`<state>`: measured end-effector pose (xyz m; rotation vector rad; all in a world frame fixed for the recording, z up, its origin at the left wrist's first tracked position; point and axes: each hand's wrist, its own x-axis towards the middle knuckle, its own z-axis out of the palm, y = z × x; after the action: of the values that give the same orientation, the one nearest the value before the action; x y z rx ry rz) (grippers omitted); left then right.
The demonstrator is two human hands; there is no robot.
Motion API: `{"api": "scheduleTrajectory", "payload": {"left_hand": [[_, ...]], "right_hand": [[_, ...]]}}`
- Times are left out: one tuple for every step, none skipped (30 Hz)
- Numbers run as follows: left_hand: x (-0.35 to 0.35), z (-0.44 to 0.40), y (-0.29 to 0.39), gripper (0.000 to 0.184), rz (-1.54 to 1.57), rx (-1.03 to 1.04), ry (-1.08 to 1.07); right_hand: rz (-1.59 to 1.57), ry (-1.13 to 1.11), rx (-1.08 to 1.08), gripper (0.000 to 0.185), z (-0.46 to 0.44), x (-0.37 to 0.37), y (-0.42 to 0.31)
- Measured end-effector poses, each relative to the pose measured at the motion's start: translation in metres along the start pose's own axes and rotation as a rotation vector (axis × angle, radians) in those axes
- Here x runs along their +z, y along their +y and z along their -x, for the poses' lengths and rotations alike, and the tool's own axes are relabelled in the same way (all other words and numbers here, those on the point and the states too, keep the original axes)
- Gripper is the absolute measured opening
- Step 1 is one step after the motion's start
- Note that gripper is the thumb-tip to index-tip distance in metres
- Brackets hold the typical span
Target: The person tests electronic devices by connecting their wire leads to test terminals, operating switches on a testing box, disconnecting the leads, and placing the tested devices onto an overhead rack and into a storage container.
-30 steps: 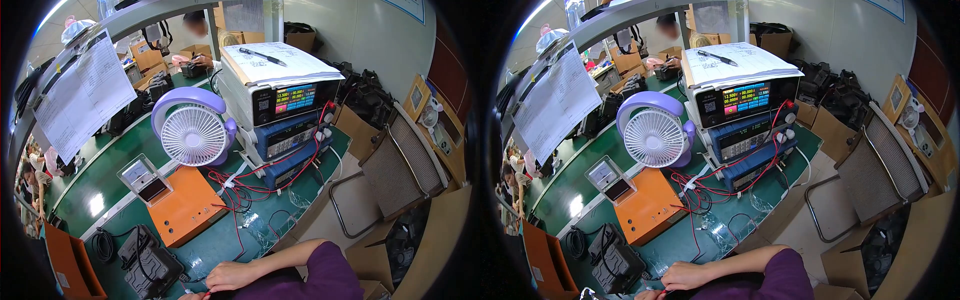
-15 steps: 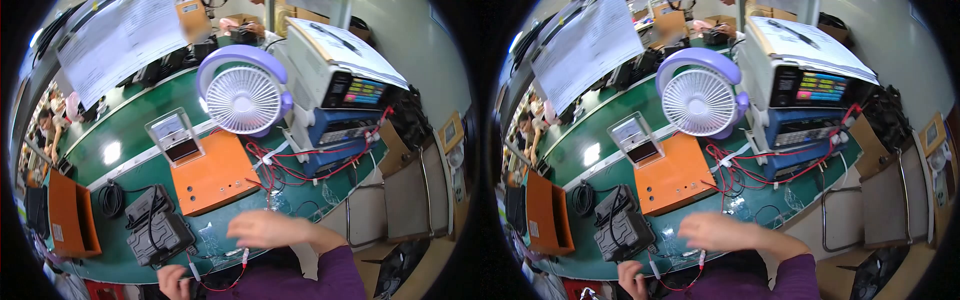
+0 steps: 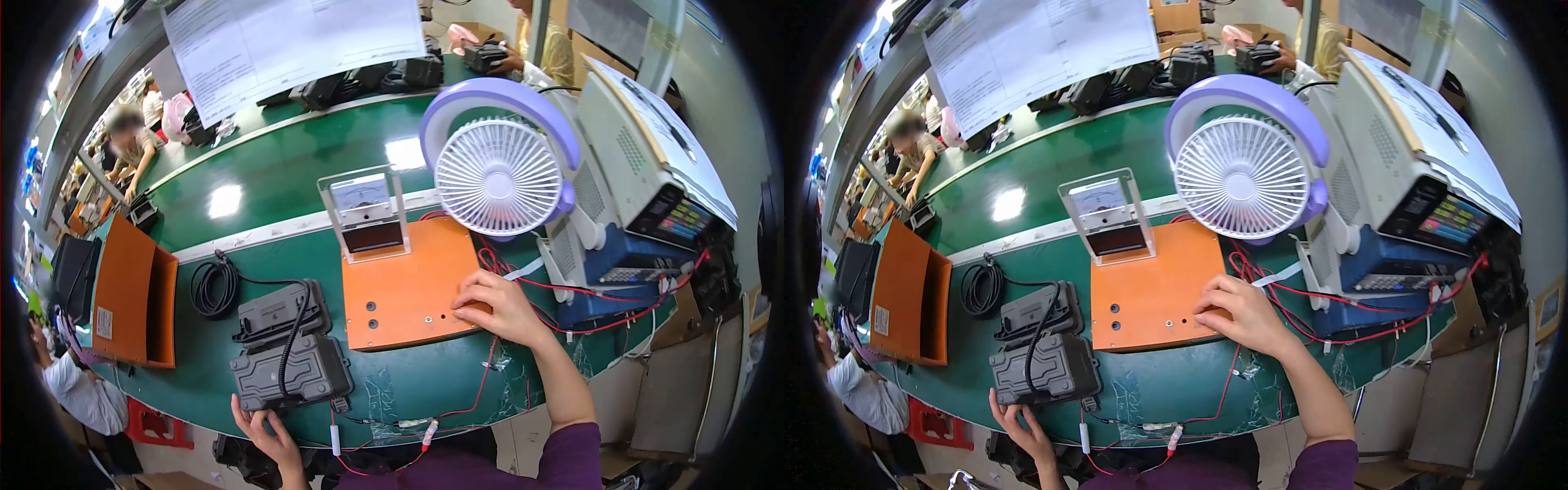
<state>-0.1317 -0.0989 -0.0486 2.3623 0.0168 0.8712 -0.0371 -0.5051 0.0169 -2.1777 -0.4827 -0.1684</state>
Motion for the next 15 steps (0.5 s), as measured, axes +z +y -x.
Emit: {"api": "scheduleTrajectory", "payload": {"left_hand": [[0.005,-0.001,0.0,0.008,-0.017,0.041,0.016],[0.008,0.001,-0.002,0.007,-0.034,0.078,0.027],[0.007,0.005,-0.005,0.009,0.0,0.038,0.029],[0.007,0.006,-0.005,0.009,-0.008,0.025,0.029],[0.007,0.007,-0.005,0.011,-0.104,0.079,0.044],[0.006,0.008,-0.005,0.013,-0.2,0.134,0.056],[0.005,0.008,-0.004,0.013,-0.204,0.123,0.057],[0.004,0.007,-0.003,0.015,-0.276,0.175,0.031],[0.003,0.007,-0.003,0.017,-0.348,0.227,0.003],[0.002,0.008,-0.003,0.017,-0.352,0.217,0.003],[0.001,0.009,-0.004,0.017,-0.353,0.214,-0.015],[0.001,0.01,-0.004,0.017,-0.352,0.211,-0.034],[0.0,0.01,-0.005,0.017,-0.351,0.207,-0.037],[-0.001,0.011,-0.006,0.018,-0.347,0.209,-0.042],[-0.002,0.011,-0.007,0.019,-0.343,0.212,-0.046]], "right_hand": [[0.042,0.032,0.0,0.013,0.0,0.001,-0.002],[0.082,0.062,0.003,0.012,0.001,0.002,-0.002],[0.065,0.073,0.019,0.012,0.001,0.004,-0.001],[0.062,0.058,0.018,0.012,0.001,0.005,0.001],[0.053,0.073,0.015,0.012,0.001,0.005,0.002],[0.045,0.088,0.012,0.012,0.001,0.006,0.003],[0.049,0.095,0.005,0.012,0.001,0.006,0.003],[0.049,0.086,0.001,0.012,0.001,0.006,0.002],[0.053,0.094,0.01,0.011,0.001,0.006,0.001],[0.056,0.101,0.02,0.011,0.001,0.007,-0.001],[0.068,0.109,0.014,0.01,0.0,0.008,-0.002],[0.069,0.103,0.014,0.01,0.0,0.008,-0.002],[0.074,0.101,0.015,0.01,0.0,0.008,-0.002],[0.08,0.102,0.015,0.01,0.0,0.008,-0.002],[0.082,0.102,0.017,0.01,0.0,0.008,-0.002]]}}
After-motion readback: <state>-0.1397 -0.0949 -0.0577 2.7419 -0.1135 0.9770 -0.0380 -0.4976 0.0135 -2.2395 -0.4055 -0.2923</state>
